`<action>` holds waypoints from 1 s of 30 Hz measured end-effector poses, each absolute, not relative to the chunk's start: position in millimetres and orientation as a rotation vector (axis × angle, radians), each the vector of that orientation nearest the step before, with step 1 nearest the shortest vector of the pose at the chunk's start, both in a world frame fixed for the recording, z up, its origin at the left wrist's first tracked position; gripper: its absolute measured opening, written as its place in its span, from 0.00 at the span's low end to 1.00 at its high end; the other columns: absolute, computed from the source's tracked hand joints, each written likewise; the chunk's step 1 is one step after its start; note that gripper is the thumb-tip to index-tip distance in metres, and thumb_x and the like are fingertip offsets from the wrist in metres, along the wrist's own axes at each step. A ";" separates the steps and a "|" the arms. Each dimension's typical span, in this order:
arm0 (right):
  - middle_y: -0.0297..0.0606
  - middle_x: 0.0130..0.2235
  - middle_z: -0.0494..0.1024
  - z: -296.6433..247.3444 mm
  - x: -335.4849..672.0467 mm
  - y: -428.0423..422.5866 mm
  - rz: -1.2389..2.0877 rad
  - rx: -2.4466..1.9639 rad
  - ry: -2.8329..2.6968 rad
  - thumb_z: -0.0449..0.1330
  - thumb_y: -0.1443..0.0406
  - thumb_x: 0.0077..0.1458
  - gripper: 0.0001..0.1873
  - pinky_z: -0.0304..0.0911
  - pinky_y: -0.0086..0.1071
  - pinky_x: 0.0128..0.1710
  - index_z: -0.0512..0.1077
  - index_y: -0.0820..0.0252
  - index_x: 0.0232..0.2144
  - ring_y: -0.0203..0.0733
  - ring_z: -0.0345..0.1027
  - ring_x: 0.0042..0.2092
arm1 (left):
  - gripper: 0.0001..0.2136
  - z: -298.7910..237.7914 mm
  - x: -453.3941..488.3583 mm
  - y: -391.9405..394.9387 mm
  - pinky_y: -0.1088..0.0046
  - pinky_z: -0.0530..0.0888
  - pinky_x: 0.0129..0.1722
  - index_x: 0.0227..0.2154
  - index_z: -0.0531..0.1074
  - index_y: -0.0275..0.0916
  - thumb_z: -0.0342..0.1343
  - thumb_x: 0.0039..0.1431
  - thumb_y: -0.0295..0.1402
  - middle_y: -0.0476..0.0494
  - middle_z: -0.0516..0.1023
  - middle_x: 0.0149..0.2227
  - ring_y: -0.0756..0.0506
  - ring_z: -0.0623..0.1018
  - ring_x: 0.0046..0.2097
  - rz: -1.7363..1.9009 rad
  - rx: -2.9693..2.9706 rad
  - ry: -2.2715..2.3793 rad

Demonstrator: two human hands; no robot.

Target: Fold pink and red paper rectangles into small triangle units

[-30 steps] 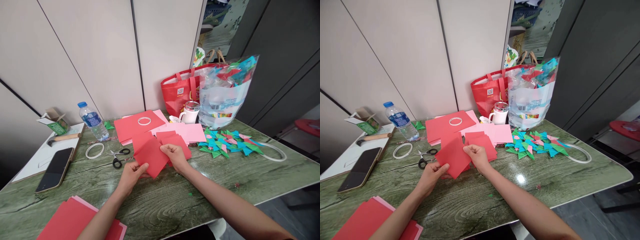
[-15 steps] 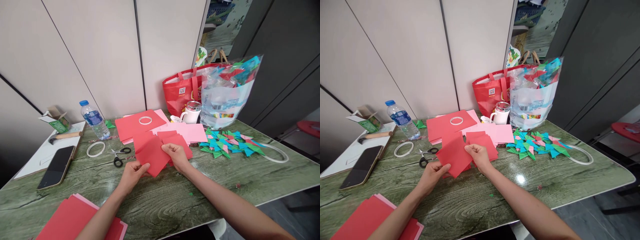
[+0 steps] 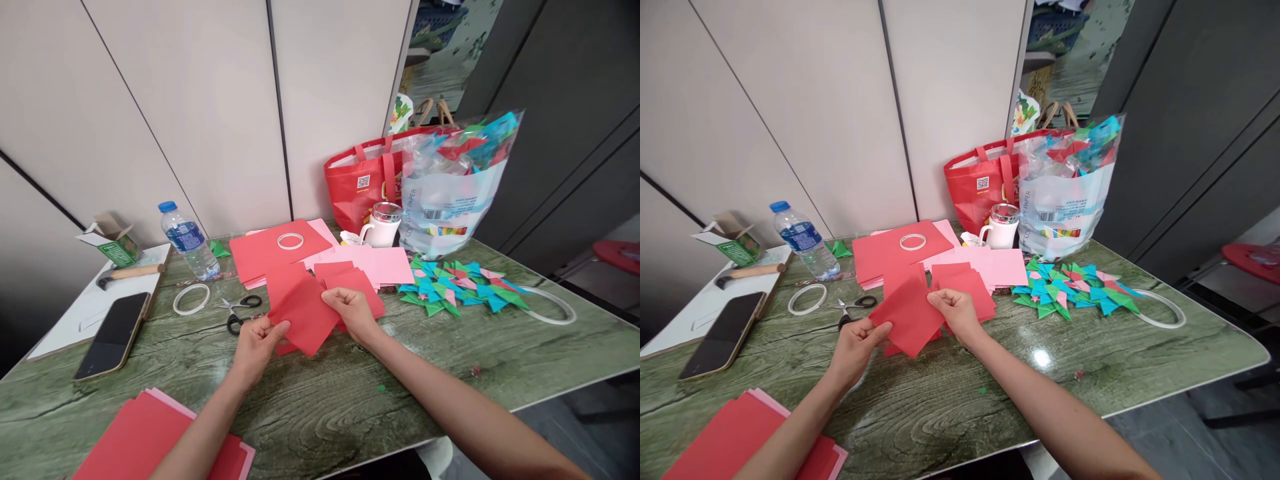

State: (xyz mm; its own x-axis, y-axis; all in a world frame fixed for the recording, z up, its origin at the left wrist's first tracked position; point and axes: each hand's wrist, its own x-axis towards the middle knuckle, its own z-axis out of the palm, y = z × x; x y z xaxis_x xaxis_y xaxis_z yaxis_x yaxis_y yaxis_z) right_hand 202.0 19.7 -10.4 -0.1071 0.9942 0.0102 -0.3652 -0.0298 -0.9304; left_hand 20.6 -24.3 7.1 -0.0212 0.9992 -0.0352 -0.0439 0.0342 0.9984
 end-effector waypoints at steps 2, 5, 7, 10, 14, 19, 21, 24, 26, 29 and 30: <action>0.34 0.24 0.76 -11.0 202.8 20.1 1.443 -0.875 -1.000 0.65 0.56 0.37 0.14 0.60 0.30 0.26 0.73 0.61 0.21 0.36 0.66 0.25 | 0.11 7.3 20.2 -24.2 0.69 0.74 0.30 0.20 0.74 0.32 0.62 0.41 0.37 0.46 0.77 0.23 0.46 0.75 0.26 1.200 1.136 1.164; 0.34 0.24 0.76 -11.3 204.0 20.7 1.442 -0.878 -1.001 0.65 0.56 0.38 0.14 0.60 0.30 0.26 0.73 0.62 0.22 0.36 0.66 0.25 | 0.12 10.2 19.1 -23.9 0.70 0.73 0.32 0.28 0.76 0.32 0.61 0.43 0.37 0.43 0.79 0.27 0.45 0.76 0.30 1.175 1.133 1.135; 0.34 0.23 0.76 -10.3 204.2 20.7 1.444 -0.896 -1.005 0.65 0.56 0.37 0.14 0.60 0.29 0.25 0.73 0.62 0.22 0.36 0.66 0.24 | 0.15 12.4 18.4 -23.7 0.70 0.73 0.33 0.32 0.76 0.32 0.61 0.43 0.37 0.41 0.79 0.30 0.44 0.76 0.32 1.175 1.135 1.130; 0.34 0.23 0.76 -7.7 203.8 20.2 1.459 -0.907 -1.011 0.65 0.55 0.36 0.15 0.60 0.29 0.25 0.72 0.62 0.21 0.36 0.66 0.24 | 0.17 14.3 17.9 -23.6 0.70 0.73 0.33 0.37 0.75 0.33 0.60 0.44 0.38 0.41 0.79 0.33 0.43 0.77 0.34 1.182 1.129 1.120; 0.34 0.23 0.76 -5.4 204.0 19.9 1.466 -0.902 -1.020 0.65 0.55 0.36 0.14 0.61 0.29 0.25 0.73 0.61 0.21 0.36 0.66 0.24 | 0.17 13.7 18.6 -23.3 0.71 0.73 0.32 0.37 0.75 0.33 0.60 0.44 0.39 0.41 0.79 0.34 0.43 0.77 0.34 1.199 1.114 1.126; 0.35 0.25 0.77 -7.6 203.9 20.6 1.446 -0.916 -1.042 0.65 0.54 0.36 0.15 0.62 0.31 0.26 0.73 0.61 0.22 0.38 0.67 0.26 | 0.14 11.7 19.4 -23.2 0.69 0.73 0.32 0.31 0.77 0.33 0.60 0.44 0.39 0.41 0.79 0.33 0.42 0.77 0.35 1.223 1.108 1.116; 0.35 0.25 0.77 -9.2 203.5 21.0 1.445 -0.914 -1.047 0.65 0.55 0.37 0.15 0.62 0.31 0.26 0.73 0.61 0.22 0.38 0.67 0.26 | 0.12 11.4 19.7 -23.6 0.69 0.73 0.33 0.30 0.77 0.34 0.60 0.45 0.38 0.42 0.79 0.33 0.42 0.77 0.34 1.238 1.105 1.092; 0.35 0.24 0.77 -11.0 203.3 21.5 1.443 -0.898 -1.053 0.65 0.55 0.37 0.14 0.61 0.30 0.26 0.73 0.61 0.21 0.37 0.67 0.25 | 0.10 12.1 20.6 -24.4 0.69 0.73 0.34 0.29 0.77 0.35 0.60 0.46 0.36 0.43 0.80 0.33 0.43 0.77 0.34 1.258 1.095 1.045; 0.34 0.24 0.77 -11.3 203.8 21.8 1.442 -0.888 -1.055 0.64 0.56 0.38 0.14 0.61 0.30 0.27 0.73 0.61 0.22 0.36 0.67 0.25 | 0.10 13.4 21.2 -24.9 0.69 0.73 0.34 0.29 0.78 0.35 0.60 0.46 0.36 0.43 0.80 0.33 0.43 0.77 0.35 1.260 1.085 1.028; 0.34 0.25 0.77 -10.5 204.7 21.9 1.435 -0.891 -1.062 0.64 0.56 0.38 0.13 0.61 0.30 0.27 0.73 0.61 0.22 0.37 0.67 0.25 | 0.11 15.0 21.0 -24.6 0.67 0.73 0.35 0.31 0.77 0.34 0.59 0.47 0.37 0.41 0.80 0.34 0.42 0.77 0.36 1.240 1.072 1.026; 0.34 0.25 0.77 -10.0 204.9 21.8 1.434 -0.893 -1.065 0.64 0.56 0.38 0.14 0.61 0.31 0.27 0.73 0.61 0.22 0.37 0.68 0.26 | 0.13 15.2 20.7 -24.2 0.67 0.73 0.35 0.33 0.77 0.34 0.59 0.47 0.37 0.41 0.79 0.34 0.41 0.77 0.36 1.230 1.066 1.026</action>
